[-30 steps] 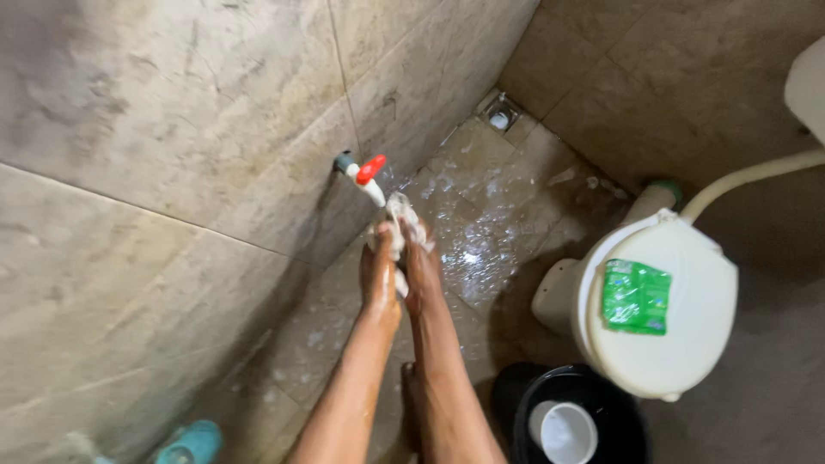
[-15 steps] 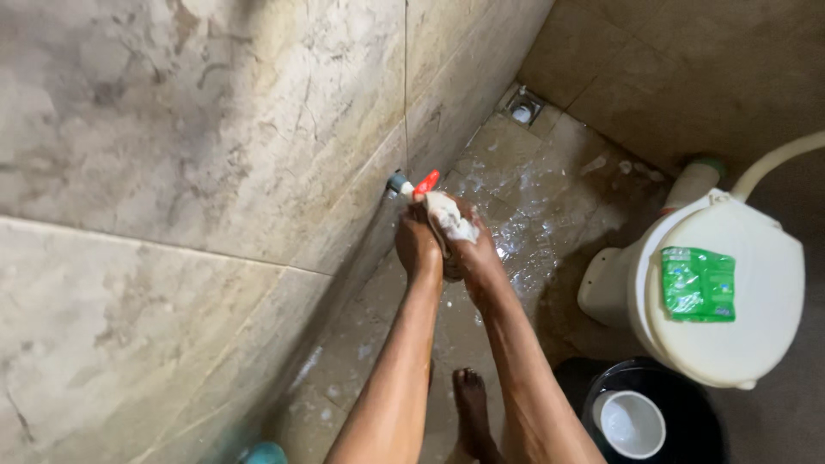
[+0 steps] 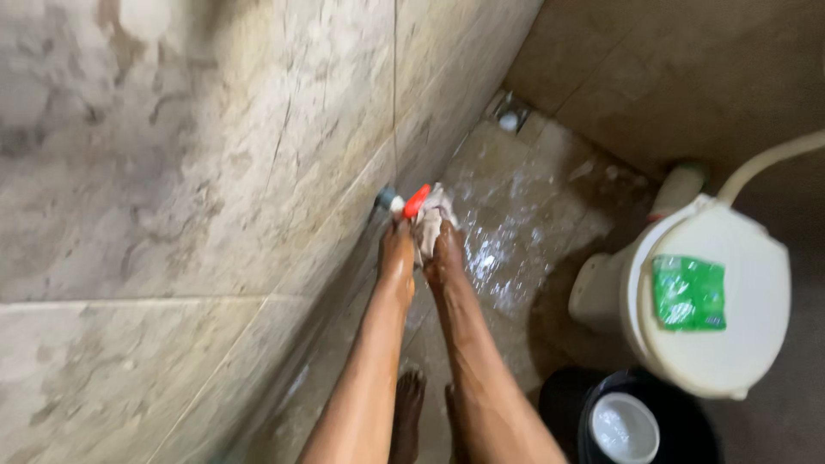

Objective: The person cleans a white bathroom sink using a cloth and water from a small white bowl. They scrub the sink basin, faucet, and surrounding tiles, then rinse the cloth and wipe the area under the sink and the wall near a red tap.

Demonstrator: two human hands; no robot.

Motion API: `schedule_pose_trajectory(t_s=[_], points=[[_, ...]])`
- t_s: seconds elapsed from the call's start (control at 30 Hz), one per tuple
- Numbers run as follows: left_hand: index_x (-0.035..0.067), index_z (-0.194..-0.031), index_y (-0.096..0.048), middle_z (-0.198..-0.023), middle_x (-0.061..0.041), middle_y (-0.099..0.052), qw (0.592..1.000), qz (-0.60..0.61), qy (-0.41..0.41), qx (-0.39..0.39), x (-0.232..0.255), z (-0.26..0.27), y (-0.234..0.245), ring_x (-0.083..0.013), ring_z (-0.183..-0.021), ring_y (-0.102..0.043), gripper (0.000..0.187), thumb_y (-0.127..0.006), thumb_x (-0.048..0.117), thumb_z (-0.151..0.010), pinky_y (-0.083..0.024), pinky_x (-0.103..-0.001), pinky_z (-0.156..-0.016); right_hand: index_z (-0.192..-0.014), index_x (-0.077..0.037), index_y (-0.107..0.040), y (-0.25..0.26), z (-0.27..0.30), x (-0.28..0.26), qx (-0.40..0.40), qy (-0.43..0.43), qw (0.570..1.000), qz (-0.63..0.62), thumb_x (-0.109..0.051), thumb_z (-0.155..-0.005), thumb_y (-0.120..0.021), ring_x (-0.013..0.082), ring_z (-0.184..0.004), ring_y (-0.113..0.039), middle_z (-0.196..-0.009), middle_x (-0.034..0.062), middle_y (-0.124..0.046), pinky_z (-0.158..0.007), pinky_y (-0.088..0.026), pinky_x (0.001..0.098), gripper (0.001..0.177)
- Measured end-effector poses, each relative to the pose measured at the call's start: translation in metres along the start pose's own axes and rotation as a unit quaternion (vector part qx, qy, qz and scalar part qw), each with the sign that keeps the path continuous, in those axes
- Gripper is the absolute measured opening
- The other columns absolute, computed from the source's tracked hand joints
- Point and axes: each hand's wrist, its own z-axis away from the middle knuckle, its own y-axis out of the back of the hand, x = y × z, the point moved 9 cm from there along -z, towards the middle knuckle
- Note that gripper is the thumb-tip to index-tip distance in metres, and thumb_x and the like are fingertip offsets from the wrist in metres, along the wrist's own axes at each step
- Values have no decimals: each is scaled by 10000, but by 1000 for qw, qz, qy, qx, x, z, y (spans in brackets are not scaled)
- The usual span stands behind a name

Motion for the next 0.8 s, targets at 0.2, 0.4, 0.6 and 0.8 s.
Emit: schedule_pose_trajectory(t_s=[0.2,0.4,0.6,0.8], points=[[90,-1429,-534,-1372,-124,-622,997,-72,-7,-9,7,63,-16,-332,-1301,-576,547,-445,454,-1030,-470,-476,-1045,-1192,16,-642,19,-55,23,-250,-216,936,124,-208,-1101,-582,195,-730,-694,-929,121,-705,-610,-591,328,250],[220,-1488,-433,-1449,34,-492,998,5,42,37,-5,69,12,-148,-1291,-500,556,-422,517,-1017,-496,-432,-967,-1194,-46,-702,0,-22,-1,-183,-154,951,194,-249,-1002,-563,173,-639,-668,-854,86,-703,-550,-590,328,311],[102,-1449,-599,-1318,-133,-636,999,16,35,-14,-20,53,3,-194,-1058,-617,631,-489,566,-1036,-475,-336,-800,-1161,-42,-632,-15,8,-6,-164,-51,956,238,-237,-1030,-568,206,-754,-686,-910,111,-702,-607,-568,348,243],[202,-1444,-437,-1310,72,-558,995,-48,71,40,-27,70,14,-89,-1095,-577,567,-487,546,-996,-541,-354,-821,-1015,1,-752,-14,-16,-30,-21,144,849,508,-269,-974,-607,204,-677,-659,-821,133,-710,-592,-509,360,309]])
